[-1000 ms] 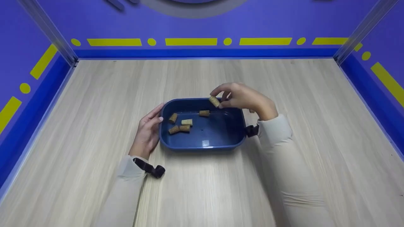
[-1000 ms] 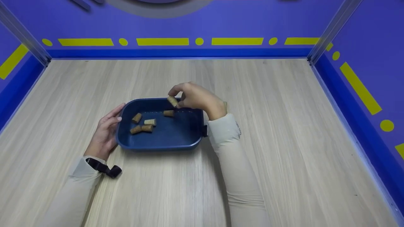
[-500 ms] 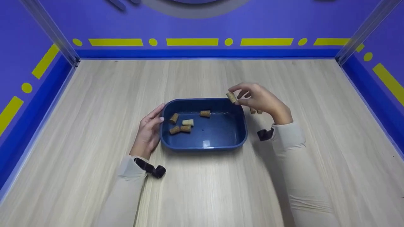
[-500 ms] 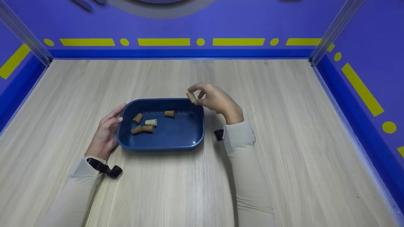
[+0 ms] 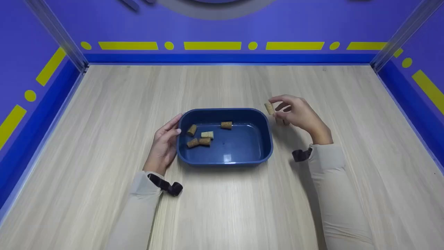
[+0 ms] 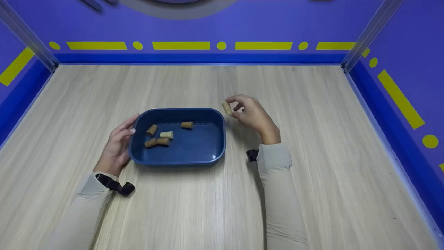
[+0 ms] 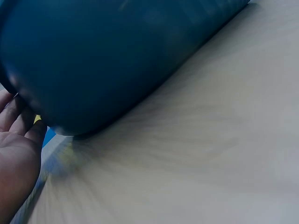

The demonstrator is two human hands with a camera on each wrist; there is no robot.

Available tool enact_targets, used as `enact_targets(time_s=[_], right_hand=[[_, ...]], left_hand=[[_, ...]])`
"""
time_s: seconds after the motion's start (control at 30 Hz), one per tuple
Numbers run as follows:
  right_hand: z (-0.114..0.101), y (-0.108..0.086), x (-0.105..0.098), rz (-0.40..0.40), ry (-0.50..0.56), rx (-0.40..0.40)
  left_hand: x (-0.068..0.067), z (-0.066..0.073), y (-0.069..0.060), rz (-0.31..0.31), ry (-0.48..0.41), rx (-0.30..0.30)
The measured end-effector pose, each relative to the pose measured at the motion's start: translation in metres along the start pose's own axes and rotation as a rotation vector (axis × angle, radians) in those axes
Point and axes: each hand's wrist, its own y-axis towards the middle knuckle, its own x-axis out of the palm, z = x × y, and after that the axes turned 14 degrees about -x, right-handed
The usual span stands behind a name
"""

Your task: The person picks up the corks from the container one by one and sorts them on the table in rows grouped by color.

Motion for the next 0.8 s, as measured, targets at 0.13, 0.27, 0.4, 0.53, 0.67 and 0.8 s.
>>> enact_targets(time_s=[0.13, 0.27, 0.4, 0.53, 0.67, 0.8], right_hand=[[0.009, -0.007, -0.002, 0.032, 0.001, -0.019], [0.017, -0.014, -0.003, 0.059, 0.005, -0.014], [0.023, -0.021, -0.005, 0.076, 0.005, 0.004], [0.03, -0.027, -0.005, 0.097, -0.001, 0.028], [0.037, -0.032, -0.005, 0.119, -0.001, 0.047], [0.041, -0.037, -0.007, 0.113, 0.005, 0.095]], left_hand=[[-0.001, -0.001, 0.001, -0.001, 0.007, 0.006], [-0.002, -0.001, 0.001, -0.006, 0.011, 0.008], [-0.001, 0.0, 0.001, 0.002, 0.013, 0.005], [0.0, 0.0, 0.001, 0.01, 0.01, -0.003], [0.0, 0.0, 0.0, 0.009, -0.008, -0.003], [0.0, 0.0, 0.0, 0.005, -0.022, -0.002]])
